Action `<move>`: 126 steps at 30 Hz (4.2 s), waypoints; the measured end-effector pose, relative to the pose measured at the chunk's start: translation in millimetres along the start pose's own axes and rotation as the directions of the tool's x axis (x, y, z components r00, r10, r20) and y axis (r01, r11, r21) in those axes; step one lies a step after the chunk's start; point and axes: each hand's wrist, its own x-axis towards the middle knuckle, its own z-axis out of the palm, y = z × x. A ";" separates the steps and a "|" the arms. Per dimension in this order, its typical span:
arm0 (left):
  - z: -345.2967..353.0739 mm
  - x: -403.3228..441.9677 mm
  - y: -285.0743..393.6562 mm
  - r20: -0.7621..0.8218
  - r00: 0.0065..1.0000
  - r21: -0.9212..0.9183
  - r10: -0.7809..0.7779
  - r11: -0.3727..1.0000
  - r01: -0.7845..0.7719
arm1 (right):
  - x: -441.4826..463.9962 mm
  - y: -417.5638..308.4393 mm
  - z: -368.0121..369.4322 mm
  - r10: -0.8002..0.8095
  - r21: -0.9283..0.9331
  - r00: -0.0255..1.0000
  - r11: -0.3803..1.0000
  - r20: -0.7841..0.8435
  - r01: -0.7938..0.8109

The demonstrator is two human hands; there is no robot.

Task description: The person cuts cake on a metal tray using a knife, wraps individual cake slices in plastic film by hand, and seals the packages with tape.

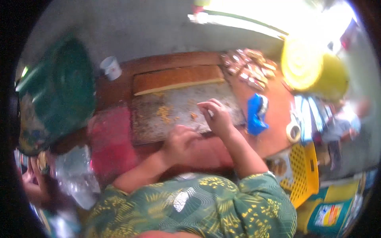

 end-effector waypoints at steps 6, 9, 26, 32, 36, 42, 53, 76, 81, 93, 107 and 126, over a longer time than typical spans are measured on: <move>-1.3 1.1 4.4 -0.014 0.999 0.000 0.033 0.999 -0.033 | -57.5 -20.4 -68.6 0.132 -0.119 0.989 0.983 -0.061 -0.138; 2.8 -1.4 1.2 -0.043 0.999 0.010 0.019 1.000 -0.019 | -87.5 -19.2 -99.8 0.160 -0.191 0.982 0.966 -0.098 -0.176; 6.6 -5.2 5.1 -0.058 0.996 0.144 0.068 0.988 -0.059 | -210.3 134.2 -247.4 0.472 -0.663 0.653 0.175 -0.593 -0.728; 11.5 -6.8 -2.1 -0.052 0.997 0.148 0.054 0.988 -0.046 | -192.5 110.5 -214.6 0.263 -0.737 0.902 0.520 -0.342 -0.431; 6.9 -4.4 1.5 -0.038 0.998 0.147 0.044 0.988 -0.038 | -159.8 127.1 -236.9 0.275 -0.545 0.746 0.539 -0.607 -0.642; 11.9 -7.5 -9.2 -0.058 0.998 0.119 0.009 0.993 -0.002 | -190.3 249.1 -278.3 0.584 -0.460 0.478 0.193 -0.656 -0.867; 12.2 -6.2 -9.7 -0.063 0.998 0.066 -0.032 0.997 0.036 | -177.4 193.5 -293.5 0.540 -0.612 0.631 0.246 -0.557 -0.751; 9.8 -4.9 -7.6 -0.024 0.996 0.034 -0.082 0.996 0.083 | -194.3 188.0 -289.8 0.924 0.320 0.186 0.297 -0.335 -0.899; 9.1 -4.2 -7.5 -0.027 0.998 0.047 -0.062 0.997 0.064 | -196.3 201.2 -292.4 0.957 0.243 0.100 0.169 -0.271 -0.955; 8.7 -3.8 -6.1 -0.010 0.997 0.035 -0.081 0.996 0.081 | -198.0 199.6 -283.9 0.927 -0.042 0.296 0.294 -0.232 -0.955; 6.9 -3.3 -4.9 -0.004 0.996 0.026 -0.087 0.996 0.087 | -197.6 239.7 -293.9 0.708 -0.350 0.492 0.352 -0.507 -0.868; 5.0 -6.8 -13.2 0.036 0.991 -0.033 -0.127 0.991 0.128 | -207.2 236.0 -304.0 0.437 -0.386 0.652 0.553 -0.620 -0.738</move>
